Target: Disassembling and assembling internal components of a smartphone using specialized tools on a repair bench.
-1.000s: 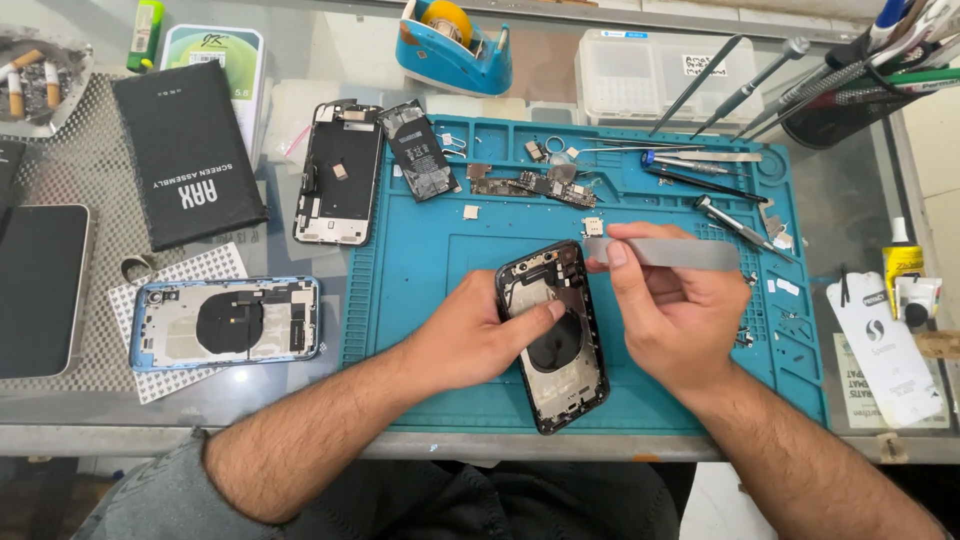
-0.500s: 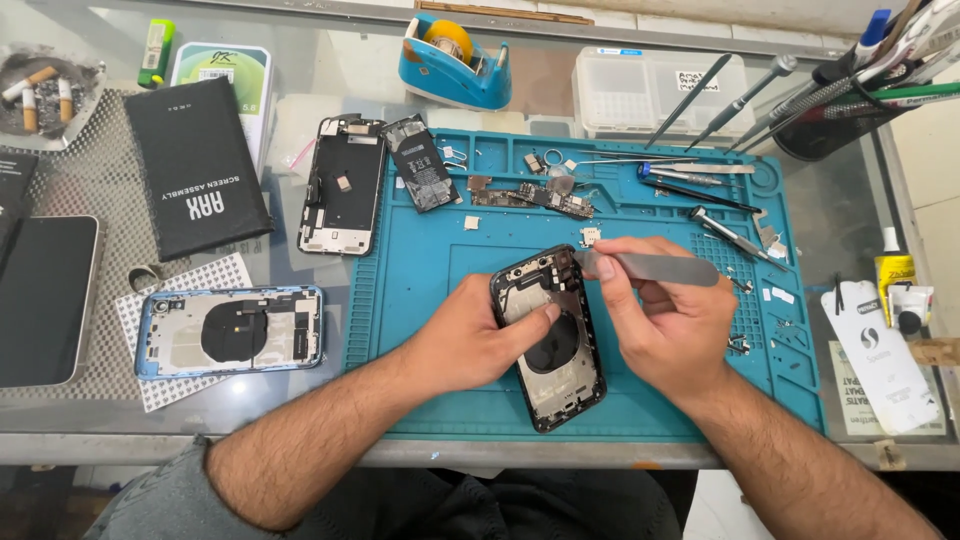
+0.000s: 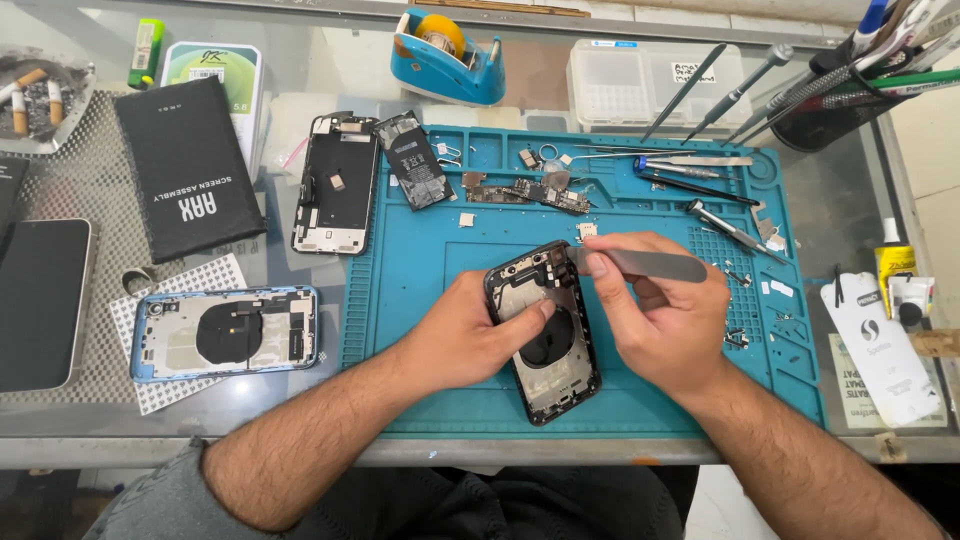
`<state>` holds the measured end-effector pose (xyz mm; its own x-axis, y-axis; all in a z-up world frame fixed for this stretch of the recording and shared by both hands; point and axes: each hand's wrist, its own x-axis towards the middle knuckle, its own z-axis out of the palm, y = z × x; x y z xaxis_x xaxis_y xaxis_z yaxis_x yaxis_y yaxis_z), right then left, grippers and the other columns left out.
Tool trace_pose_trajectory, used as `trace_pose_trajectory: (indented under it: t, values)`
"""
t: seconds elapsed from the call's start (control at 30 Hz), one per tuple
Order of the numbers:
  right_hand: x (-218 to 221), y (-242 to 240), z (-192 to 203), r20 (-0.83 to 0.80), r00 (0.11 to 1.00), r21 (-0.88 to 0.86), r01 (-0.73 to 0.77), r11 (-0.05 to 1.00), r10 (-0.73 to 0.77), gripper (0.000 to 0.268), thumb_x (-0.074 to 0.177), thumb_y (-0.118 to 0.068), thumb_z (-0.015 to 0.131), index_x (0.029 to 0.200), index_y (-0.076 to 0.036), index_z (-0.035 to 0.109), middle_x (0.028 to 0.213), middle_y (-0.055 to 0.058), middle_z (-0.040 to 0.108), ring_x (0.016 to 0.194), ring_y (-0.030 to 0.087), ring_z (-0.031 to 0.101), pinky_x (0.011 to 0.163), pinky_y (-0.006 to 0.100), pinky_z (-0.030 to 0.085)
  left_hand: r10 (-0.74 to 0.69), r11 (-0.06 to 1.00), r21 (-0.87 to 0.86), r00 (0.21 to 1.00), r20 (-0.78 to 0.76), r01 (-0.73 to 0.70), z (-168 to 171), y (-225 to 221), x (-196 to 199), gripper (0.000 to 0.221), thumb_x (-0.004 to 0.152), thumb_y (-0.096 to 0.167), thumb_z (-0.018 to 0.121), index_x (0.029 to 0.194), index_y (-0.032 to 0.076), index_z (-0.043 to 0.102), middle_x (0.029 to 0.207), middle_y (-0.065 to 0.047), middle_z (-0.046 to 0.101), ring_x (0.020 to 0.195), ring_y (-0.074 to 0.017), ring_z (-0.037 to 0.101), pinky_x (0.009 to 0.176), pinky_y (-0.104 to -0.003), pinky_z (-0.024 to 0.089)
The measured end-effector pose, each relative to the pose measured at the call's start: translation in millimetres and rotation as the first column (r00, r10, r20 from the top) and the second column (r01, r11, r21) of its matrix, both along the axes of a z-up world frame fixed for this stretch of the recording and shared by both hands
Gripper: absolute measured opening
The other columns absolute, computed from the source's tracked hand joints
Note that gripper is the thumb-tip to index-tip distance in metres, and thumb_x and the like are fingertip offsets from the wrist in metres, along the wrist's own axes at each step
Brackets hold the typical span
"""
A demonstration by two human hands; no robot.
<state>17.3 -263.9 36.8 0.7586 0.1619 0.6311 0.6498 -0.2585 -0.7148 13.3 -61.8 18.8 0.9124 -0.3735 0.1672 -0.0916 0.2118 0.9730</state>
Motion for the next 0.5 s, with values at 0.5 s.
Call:
trace_pose_trajectory:
  t: [0.5]
  values:
    - [2.4, -4.7, -3.0, -0.276, 0.960, 0.102, -0.014, 0.995, 0.042, 0.014, 0.100, 0.004, 0.063, 0.109, 0.012, 0.072, 0.084, 0.017, 0.072, 0.084, 0.016, 0.069, 0.082, 0.036, 0.064, -0.034, 0.999, -0.032, 0.999, -0.012, 0.034, -9.6, 2.1, 0.8, 0.012, 0.092, 0.005, 0.066, 0.086, 0.000, 0.074, 0.066, -0.008, 0.063, 0.067, -0.0118, 0.053, 0.057, -0.029, 0.048]
